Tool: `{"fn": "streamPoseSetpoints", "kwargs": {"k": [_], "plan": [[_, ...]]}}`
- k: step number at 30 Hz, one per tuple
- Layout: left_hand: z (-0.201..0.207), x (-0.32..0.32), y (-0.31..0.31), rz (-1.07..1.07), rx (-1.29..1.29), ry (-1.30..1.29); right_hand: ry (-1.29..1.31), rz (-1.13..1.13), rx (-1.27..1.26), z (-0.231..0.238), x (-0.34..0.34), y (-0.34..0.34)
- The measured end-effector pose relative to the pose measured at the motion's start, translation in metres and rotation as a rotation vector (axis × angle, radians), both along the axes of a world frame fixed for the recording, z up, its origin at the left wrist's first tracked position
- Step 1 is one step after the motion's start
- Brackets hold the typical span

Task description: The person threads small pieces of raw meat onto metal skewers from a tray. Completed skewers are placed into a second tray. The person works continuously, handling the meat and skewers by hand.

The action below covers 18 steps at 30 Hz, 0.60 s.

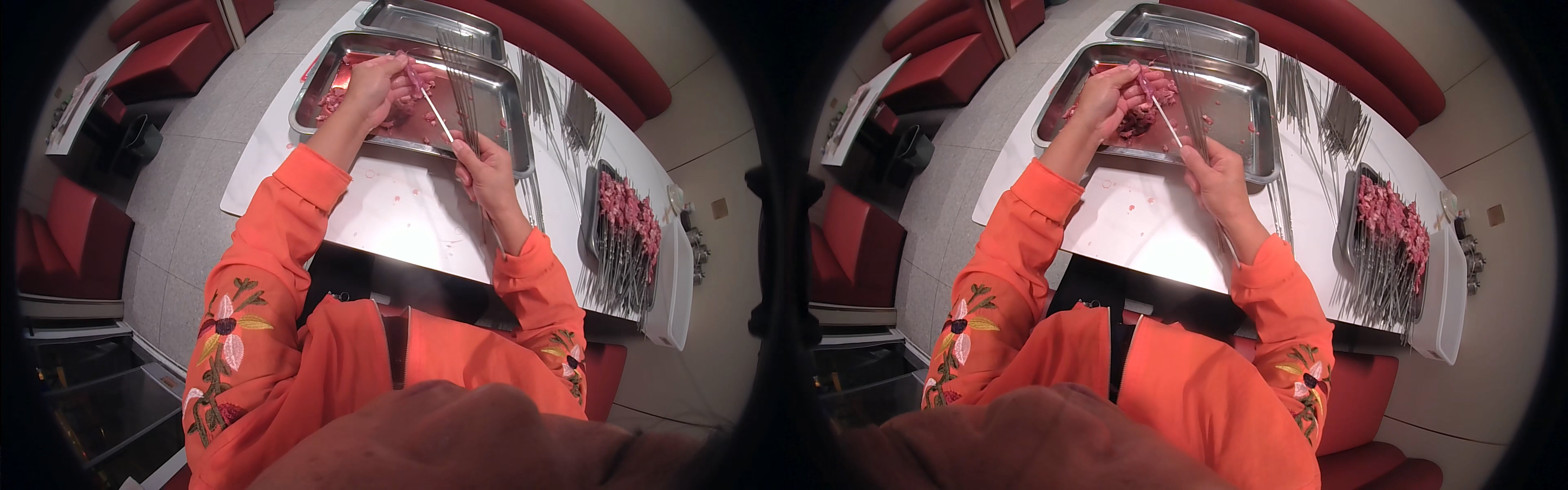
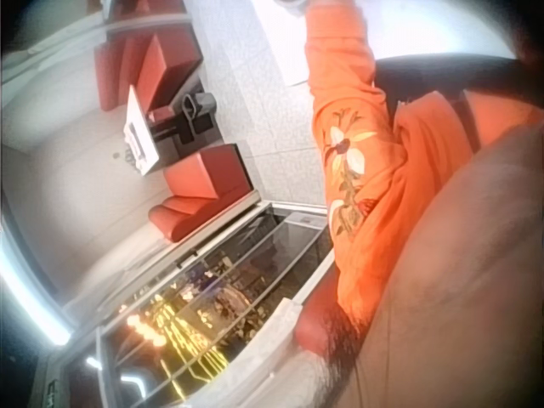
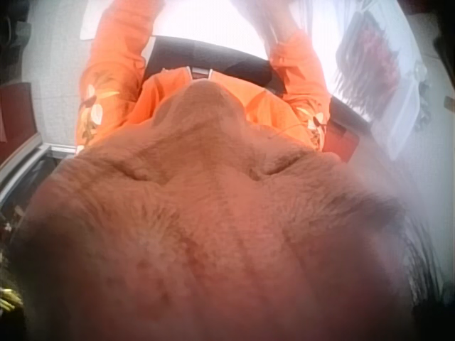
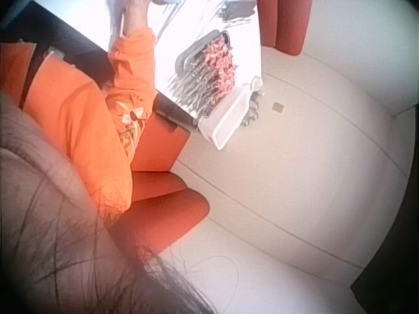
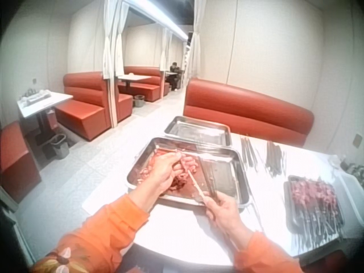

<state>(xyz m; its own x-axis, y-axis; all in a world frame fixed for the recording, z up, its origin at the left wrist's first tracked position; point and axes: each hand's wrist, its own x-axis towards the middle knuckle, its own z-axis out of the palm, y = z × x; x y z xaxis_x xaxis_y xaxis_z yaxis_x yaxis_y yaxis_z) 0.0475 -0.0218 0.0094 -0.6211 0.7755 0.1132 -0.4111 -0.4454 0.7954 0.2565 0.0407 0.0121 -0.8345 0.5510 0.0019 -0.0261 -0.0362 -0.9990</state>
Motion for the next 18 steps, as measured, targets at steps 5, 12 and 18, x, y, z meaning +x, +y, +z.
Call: {"fn": "streamPoseSetpoints", "kwargs": {"k": [5,12,18], "plan": [[0.002,0.01,0.0,-0.049,0.049,-0.065,0.014,-0.001,0.009,-0.002,0.0,0.001],[0.004,0.018,-0.001,-0.077,0.023,-0.005,0.057,-0.017,-0.012,-0.003,-0.001,0.001],[0.003,-0.002,-0.001,-0.092,0.079,-0.081,-0.006,0.006,0.032,0.0,0.001,-0.001]]}}
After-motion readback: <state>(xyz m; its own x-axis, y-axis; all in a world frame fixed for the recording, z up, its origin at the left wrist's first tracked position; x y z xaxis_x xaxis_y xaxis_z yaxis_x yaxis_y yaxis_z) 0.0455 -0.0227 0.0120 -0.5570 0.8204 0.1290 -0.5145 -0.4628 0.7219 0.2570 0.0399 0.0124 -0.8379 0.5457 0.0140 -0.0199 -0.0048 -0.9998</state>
